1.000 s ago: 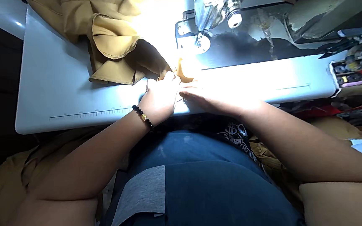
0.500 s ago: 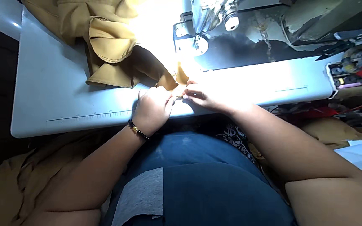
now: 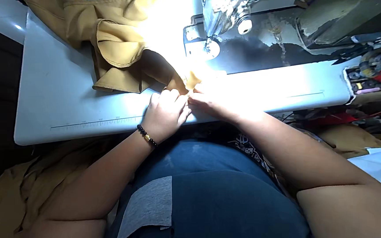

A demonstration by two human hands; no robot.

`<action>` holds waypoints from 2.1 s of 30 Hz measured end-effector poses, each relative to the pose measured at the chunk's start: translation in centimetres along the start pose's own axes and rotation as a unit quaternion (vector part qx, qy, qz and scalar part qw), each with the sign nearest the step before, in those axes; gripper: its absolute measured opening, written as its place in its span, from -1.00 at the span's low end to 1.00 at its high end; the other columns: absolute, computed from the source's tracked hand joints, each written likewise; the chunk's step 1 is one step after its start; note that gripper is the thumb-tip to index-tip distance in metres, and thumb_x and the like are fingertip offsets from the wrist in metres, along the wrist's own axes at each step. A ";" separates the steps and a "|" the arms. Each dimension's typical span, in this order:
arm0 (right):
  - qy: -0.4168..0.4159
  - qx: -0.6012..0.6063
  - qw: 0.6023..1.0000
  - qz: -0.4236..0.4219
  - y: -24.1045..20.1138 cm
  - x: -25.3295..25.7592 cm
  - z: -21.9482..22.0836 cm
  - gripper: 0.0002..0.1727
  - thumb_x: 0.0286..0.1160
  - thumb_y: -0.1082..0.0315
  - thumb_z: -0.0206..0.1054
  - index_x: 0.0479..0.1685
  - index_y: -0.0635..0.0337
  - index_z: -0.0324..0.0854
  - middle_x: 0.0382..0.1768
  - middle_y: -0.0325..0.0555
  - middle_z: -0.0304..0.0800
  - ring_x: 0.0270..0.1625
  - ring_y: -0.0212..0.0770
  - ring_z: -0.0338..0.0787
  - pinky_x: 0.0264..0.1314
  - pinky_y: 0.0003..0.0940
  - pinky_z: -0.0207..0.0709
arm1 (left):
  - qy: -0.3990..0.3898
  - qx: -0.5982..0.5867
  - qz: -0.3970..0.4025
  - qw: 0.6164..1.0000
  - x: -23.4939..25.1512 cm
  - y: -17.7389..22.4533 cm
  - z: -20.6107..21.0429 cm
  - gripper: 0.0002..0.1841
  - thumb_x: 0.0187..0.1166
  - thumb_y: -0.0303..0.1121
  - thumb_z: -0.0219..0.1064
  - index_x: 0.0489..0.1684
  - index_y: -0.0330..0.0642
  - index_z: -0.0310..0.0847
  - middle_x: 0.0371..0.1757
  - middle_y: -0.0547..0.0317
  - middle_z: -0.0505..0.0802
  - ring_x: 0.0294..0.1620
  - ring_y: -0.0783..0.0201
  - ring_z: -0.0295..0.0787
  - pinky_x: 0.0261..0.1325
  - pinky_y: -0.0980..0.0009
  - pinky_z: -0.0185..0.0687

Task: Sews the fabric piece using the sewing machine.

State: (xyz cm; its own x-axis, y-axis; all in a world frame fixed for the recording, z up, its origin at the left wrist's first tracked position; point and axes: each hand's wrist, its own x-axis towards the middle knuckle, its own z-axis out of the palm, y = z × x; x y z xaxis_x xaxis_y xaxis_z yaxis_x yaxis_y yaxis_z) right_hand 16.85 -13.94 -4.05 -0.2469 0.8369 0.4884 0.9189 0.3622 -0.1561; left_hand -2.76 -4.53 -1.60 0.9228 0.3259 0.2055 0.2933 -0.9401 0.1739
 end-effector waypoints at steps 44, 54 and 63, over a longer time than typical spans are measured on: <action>-0.053 0.055 0.980 0.184 7.0 1.1 -1.3 -0.53 0.57 -0.17 0.20 0.08 -0.06 0.80 0.31 0.11 0.65 0.55 0.23 0.46 0.47 0.40 0.12 | -0.018 -0.155 -0.027 0.987 4.3 -2.5 1.4 -0.60 0.60 0.03 0.35 0.23 0.03 0.79 0.20 -0.07 0.76 0.39 -0.11 0.57 0.48 -0.14 0.35; -0.064 0.039 0.978 0.194 6.2 1.3 -1.3 -0.58 0.70 0.00 0.06 0.15 -0.06 0.78 0.25 0.09 0.64 0.53 0.17 0.47 0.53 0.33 0.05 | 0.041 0.090 0.165 0.981 3.8 -1.9 1.4 -0.71 0.77 -0.19 0.10 0.05 0.03 0.79 0.50 0.32 0.76 0.40 0.14 0.68 0.23 -0.03 0.31; -0.054 0.147 0.967 0.202 6.5 1.0 -2.6 -0.64 0.46 0.15 0.31 0.17 0.02 0.78 0.20 0.02 0.71 0.45 0.13 0.51 0.41 0.25 0.18 | -0.016 -0.055 0.108 0.993 2.6 -0.9 1.2 -0.70 0.74 -0.17 0.18 -0.03 -0.12 0.80 0.40 0.20 0.81 0.29 -0.02 0.71 0.25 -0.10 0.50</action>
State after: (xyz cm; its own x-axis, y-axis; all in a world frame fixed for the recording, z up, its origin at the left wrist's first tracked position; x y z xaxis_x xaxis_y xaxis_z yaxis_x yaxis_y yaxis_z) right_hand 23.38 -11.77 -2.38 0.0688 0.9665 0.2474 0.8239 0.0848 -0.5604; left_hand -0.30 -2.98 -2.41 0.9692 0.1135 0.2185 0.0609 -0.9703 0.2342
